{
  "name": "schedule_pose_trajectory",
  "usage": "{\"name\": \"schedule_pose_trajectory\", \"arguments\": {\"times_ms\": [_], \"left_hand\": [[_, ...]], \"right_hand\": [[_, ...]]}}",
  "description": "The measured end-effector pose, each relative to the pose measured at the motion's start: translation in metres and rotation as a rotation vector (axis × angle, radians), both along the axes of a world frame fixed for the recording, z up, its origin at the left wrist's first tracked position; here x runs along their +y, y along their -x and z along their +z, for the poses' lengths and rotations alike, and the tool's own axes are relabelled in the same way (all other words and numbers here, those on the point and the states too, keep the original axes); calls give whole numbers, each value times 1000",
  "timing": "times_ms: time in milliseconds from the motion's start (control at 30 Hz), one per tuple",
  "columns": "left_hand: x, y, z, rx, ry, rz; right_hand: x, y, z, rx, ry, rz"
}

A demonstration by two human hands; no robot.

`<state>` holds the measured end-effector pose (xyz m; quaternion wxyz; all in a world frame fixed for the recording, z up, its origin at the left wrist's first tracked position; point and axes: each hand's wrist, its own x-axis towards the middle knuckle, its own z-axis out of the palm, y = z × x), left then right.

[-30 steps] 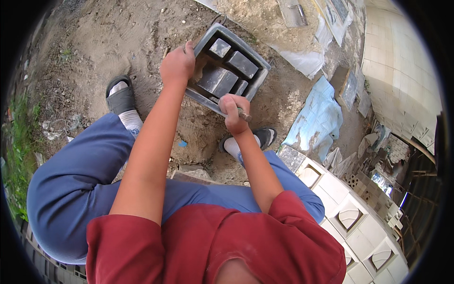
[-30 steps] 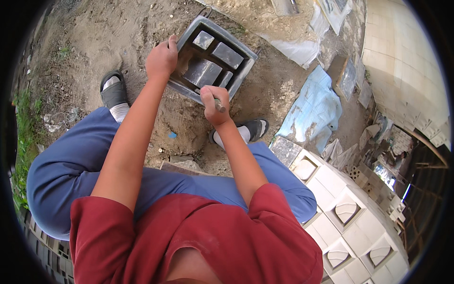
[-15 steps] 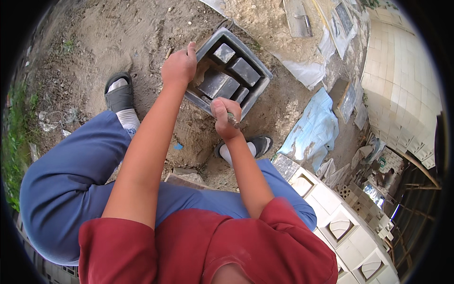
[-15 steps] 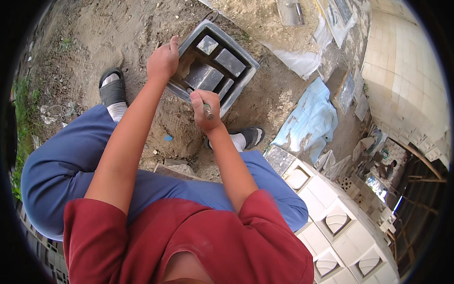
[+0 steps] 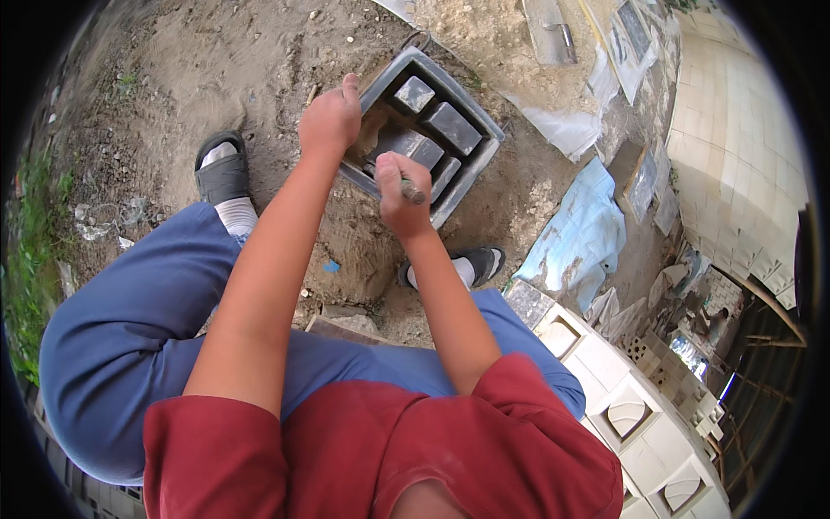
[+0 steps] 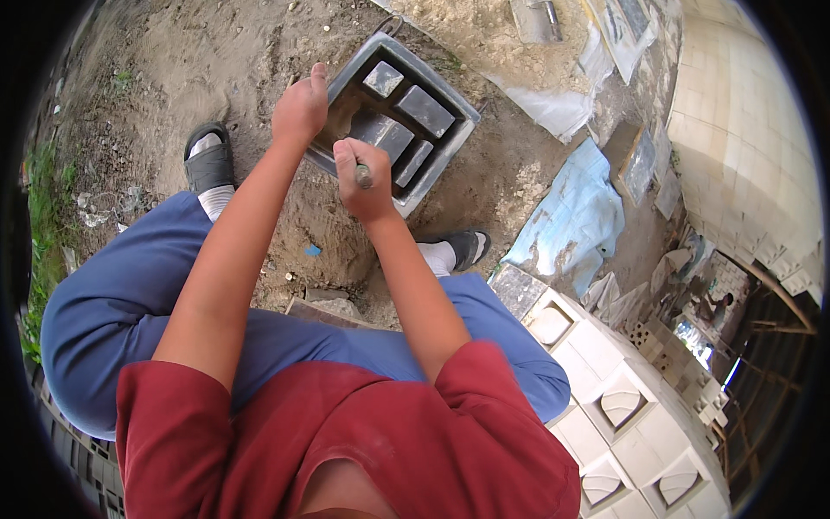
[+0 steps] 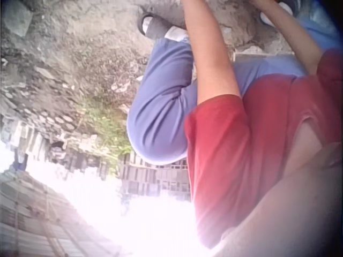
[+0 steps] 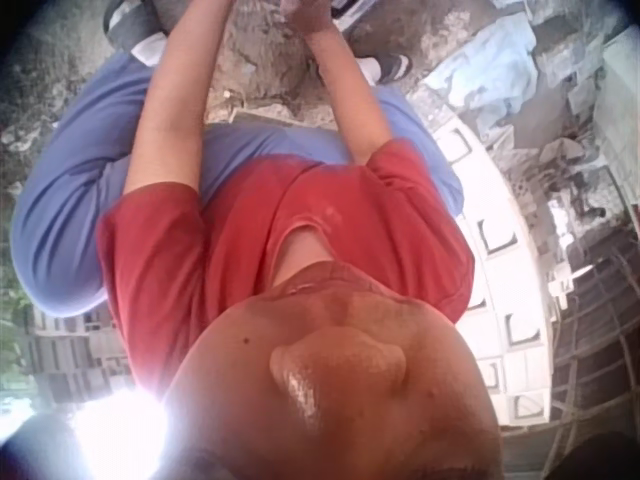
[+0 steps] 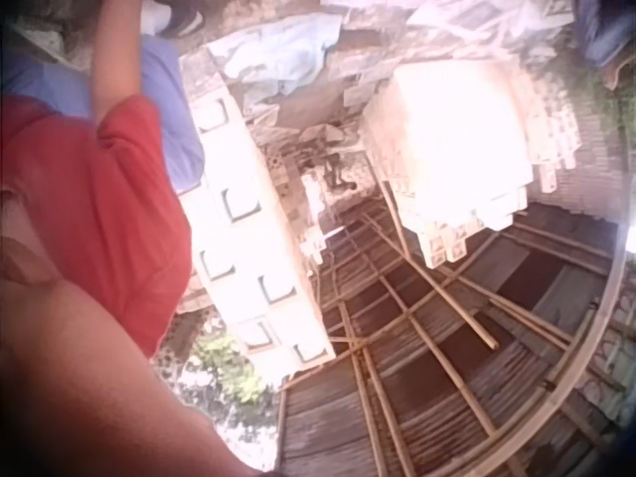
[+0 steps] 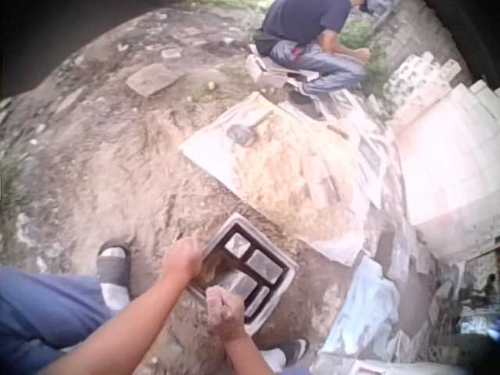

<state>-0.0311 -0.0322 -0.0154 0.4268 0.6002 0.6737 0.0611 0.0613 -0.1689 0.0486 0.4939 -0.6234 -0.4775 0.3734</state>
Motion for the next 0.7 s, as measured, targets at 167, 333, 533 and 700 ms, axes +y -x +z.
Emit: {"name": "schedule_pose_trajectory", "arguments": {"times_ms": [167, 333, 533, 700], "left_hand": [[0, 8, -9, 10, -5, -3], [3, 3, -10, -55, 18, 30], [13, 17, -51, -450, 183, 303], [5, 21, -55, -899, 304, 474]], "right_hand": [[9, 12, 20, 72, 17, -38], [26, 9, -8, 54, 76, 67], [26, 12, -7, 122, 93, 15], [29, 22, 15, 47, 105, 4]]}}
